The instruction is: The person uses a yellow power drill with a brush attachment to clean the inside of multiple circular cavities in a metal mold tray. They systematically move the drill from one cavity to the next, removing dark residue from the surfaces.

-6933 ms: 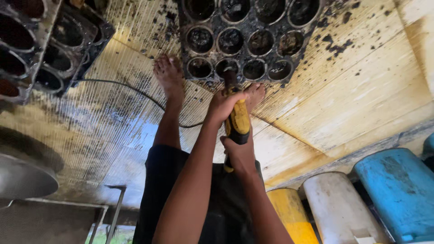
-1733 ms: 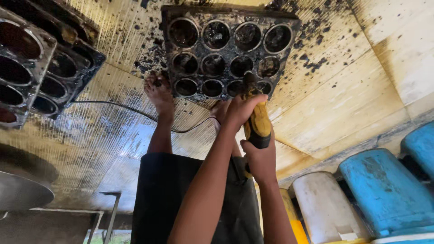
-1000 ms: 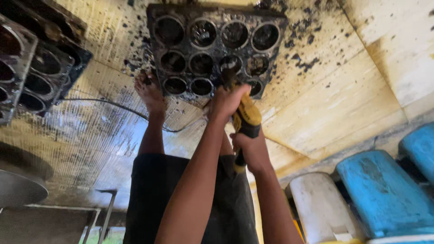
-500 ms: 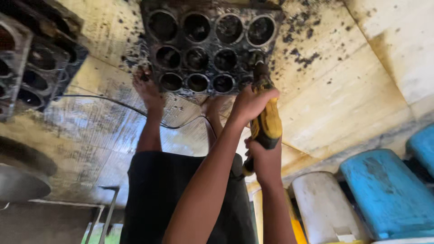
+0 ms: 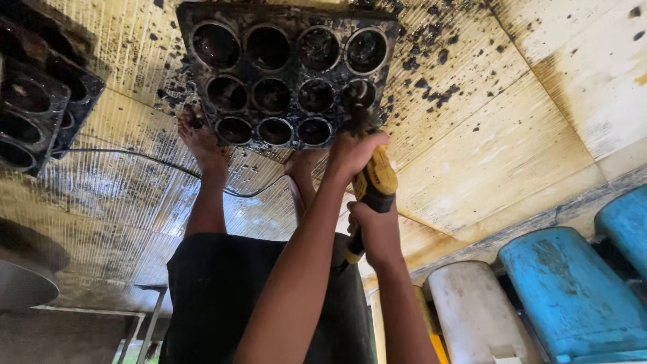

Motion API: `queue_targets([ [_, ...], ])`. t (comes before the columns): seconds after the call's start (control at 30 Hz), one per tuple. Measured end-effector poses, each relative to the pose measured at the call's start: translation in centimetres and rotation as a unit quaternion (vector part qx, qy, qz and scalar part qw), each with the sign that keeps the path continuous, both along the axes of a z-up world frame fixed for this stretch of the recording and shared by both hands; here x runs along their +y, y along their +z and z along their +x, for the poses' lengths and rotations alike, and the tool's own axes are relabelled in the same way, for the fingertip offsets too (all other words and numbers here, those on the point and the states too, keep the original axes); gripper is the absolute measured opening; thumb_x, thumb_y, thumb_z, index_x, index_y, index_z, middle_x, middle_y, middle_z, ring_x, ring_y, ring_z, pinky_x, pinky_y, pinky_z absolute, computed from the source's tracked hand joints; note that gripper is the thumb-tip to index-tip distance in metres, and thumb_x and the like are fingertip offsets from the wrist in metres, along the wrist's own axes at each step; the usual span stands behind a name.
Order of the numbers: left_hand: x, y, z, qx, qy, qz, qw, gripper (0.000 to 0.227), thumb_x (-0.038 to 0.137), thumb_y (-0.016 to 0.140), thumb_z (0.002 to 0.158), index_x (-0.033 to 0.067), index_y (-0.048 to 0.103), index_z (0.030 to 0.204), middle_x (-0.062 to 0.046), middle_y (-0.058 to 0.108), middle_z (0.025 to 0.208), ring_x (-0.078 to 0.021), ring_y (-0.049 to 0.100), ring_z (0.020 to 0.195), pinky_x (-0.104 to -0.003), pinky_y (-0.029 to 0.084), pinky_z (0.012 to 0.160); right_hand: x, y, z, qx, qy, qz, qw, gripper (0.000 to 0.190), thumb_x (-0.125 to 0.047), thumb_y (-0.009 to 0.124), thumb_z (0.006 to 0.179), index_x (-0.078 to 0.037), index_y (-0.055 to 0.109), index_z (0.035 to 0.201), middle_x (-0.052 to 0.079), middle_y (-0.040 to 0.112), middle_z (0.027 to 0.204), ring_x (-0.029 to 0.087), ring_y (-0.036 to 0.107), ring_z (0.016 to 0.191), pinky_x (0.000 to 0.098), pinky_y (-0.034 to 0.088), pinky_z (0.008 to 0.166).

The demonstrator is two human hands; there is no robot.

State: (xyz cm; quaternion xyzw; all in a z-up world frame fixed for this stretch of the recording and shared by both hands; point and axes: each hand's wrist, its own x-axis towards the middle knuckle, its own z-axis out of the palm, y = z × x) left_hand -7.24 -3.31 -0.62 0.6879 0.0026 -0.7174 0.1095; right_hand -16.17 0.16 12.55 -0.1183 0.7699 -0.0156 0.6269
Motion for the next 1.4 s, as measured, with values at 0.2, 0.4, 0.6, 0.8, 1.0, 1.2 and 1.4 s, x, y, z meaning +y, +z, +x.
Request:
queue_targets([
  [0.2,-1.0,0.3,-1.1,-0.015,0.027,-0.02,0.999,0.051,0.05,0.073,0.065,0.0043,0.078,0.087,-0.015,0.079,0.089,-0.0289,0.077,0.084,-0.038,0.056,0.072,-0.6,-0.5,-0.8,0.048,0.006,-0.06,0.997,0.039,-0.004,0.067,0.077,-0.004,0.053,0.113,0.004,0.058,0.071,0.014,0.056,0.055,0.0302,0.049,0.05],
  [0.4,0.3,-0.5,-1.3,-0.037,-0.021,-0.039,0.998,0.056,0.054,0.072,0.068,0.0032,0.077,0.091,-0.018,0.079,0.091,-0.0312,0.075,0.086,-0.04,0.055,0.074,-1.6,-0.2,-1.9,-0.034,0.006,-0.011,0.999,0.027,-0.005,0.068,0.082,0.005,0.057,0.105,0.008,0.059,0.072,0.017,0.058,0.057,0.032,0.048,0.051],
  [0.6,-0.8,1.3,0.1,-0.04,0.005,-0.045,0.998,0.052,0.051,0.074,0.064,0.0059,0.078,0.09,-0.014,0.078,0.089,-0.0271,0.076,0.083,-0.039,0.056,0.071,-2.0,0.9,-1.2,-0.06,-0.007,0.02,0.998,0.025,-0.008,0.068,0.076,-0.002,0.059,0.098,0.007,0.06,0.072,0.017,0.06,0.06,0.0313,0.05,0.054],
  [0.8,-4.1,5.0,0.7,-0.002,0.035,-0.093,0.995,0.049,0.05,0.075,0.068,0.0068,0.074,0.091,-0.009,0.075,0.086,-0.0231,0.073,0.077,-0.036,0.055,0.069,-2.7,4.3,-1.3,0.001,0.056,-0.064,0.996,0.038,-0.007,0.068,0.066,-0.005,0.064,0.103,0.005,0.064,0.077,0.013,0.06,0.061,0.0288,0.05,0.053],
  [1.0,-6.0,-0.7,1.2,0.018,0.121,-0.104,0.987,0.051,0.05,0.074,0.071,0.003,0.077,0.09,-0.01,0.077,0.084,-0.0231,0.073,0.077,-0.036,0.055,0.069,-7.0,-1.5,0.8,0.003,0.068,-0.111,0.992,0.049,-0.006,0.07,0.075,-0.005,0.049,0.119,0.002,0.058,0.076,0.013,0.055,0.058,0.0289,0.047,0.049],
  [1.2,-5.8,-1.9,3.0,-0.037,0.098,-0.092,0.99,0.049,0.05,0.075,0.069,0.007,0.078,0.093,-0.008,0.078,0.087,-0.0212,0.073,0.081,-0.034,0.054,0.072,-8.0,-1.3,1.8,-0.091,0.084,-0.121,0.985,0.05,-0.003,0.066,0.077,-0.004,0.05,0.124,0.0,0.06,0.083,0.011,0.058,0.063,0.0285,0.051,0.054],
  [1.4,-7.2,-0.7,1.8,-0.021,0.061,-0.049,0.997,0.048,0.049,0.076,0.064,0.0057,0.078,0.085,-0.011,0.078,0.083,-0.0252,0.075,0.077,-0.037,0.055,0.069,-7.0,-1.4,2.2,-0.005,-0.014,-0.065,0.998,0.039,-0.002,0.068,0.075,-0.008,0.052,0.11,0.005,0.059,0.069,0.016,0.056,0.052,0.0312,0.048,0.048],
])
